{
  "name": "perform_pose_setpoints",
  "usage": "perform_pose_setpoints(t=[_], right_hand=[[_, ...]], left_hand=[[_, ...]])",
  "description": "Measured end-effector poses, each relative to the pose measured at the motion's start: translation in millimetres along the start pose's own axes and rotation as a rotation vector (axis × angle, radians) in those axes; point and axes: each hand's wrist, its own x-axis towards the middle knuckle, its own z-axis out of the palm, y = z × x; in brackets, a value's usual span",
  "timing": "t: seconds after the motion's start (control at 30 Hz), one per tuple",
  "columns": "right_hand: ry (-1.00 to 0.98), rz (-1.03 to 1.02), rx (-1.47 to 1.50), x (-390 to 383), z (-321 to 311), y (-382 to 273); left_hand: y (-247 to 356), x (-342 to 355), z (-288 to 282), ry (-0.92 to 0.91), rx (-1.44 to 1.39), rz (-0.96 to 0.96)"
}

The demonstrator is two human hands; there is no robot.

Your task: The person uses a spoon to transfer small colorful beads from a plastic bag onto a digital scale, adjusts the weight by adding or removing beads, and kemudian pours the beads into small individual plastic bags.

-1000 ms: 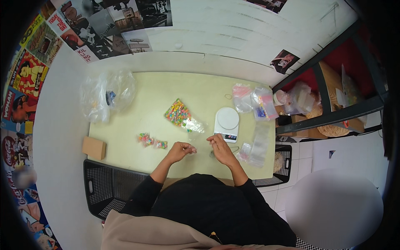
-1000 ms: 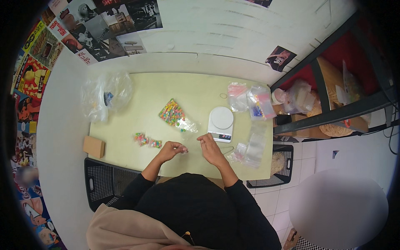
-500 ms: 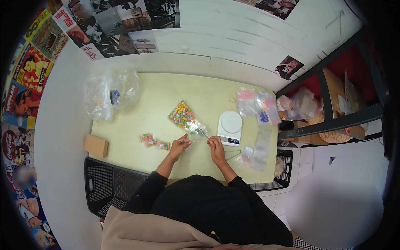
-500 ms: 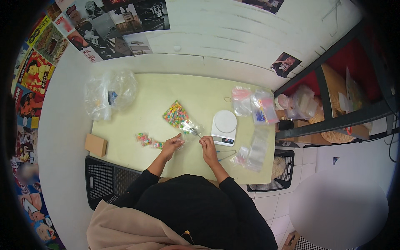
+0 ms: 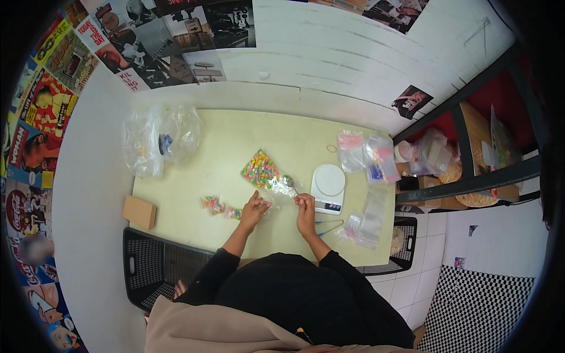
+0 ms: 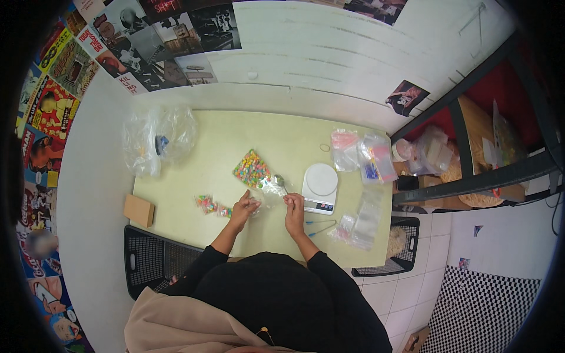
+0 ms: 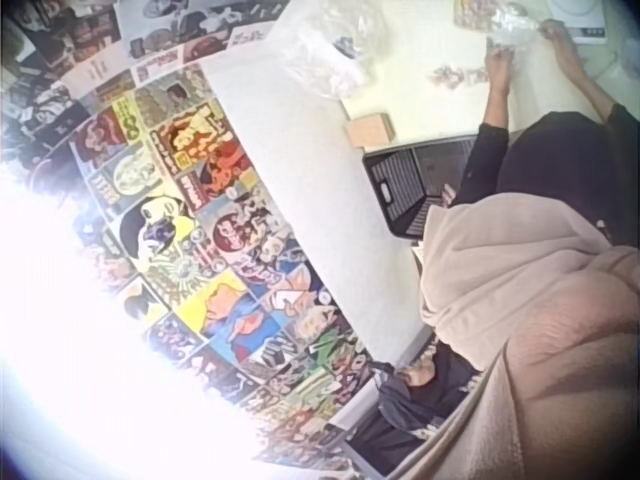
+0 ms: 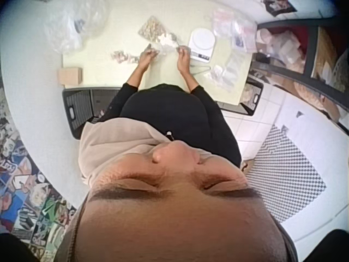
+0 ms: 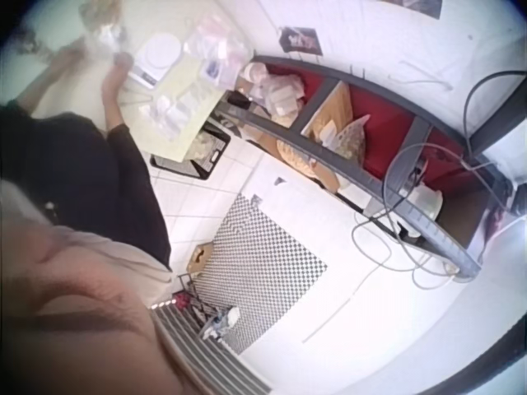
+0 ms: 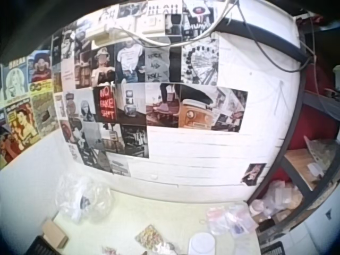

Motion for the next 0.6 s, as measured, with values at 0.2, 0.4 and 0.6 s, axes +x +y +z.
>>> perform_pose_setpoints(t=[0.2,0.4,0.6], right_hand=[[-0.091,-0.134,-0.237,7.9,11.7,2.1],[-0.177,-0.038,0.015,2.3,16.5,8.2],[-0.201,0.228,0.287,0.4,15.0,10.3]], left_hand=[[2.9,14.9,-7.6,-0.052,-0.013,0.021],[4.3,22.3,-6.8,-0.090,-0.022,-0.004],[-1.9,24.2,-8.1,-0.065,-0.006,0.020]])
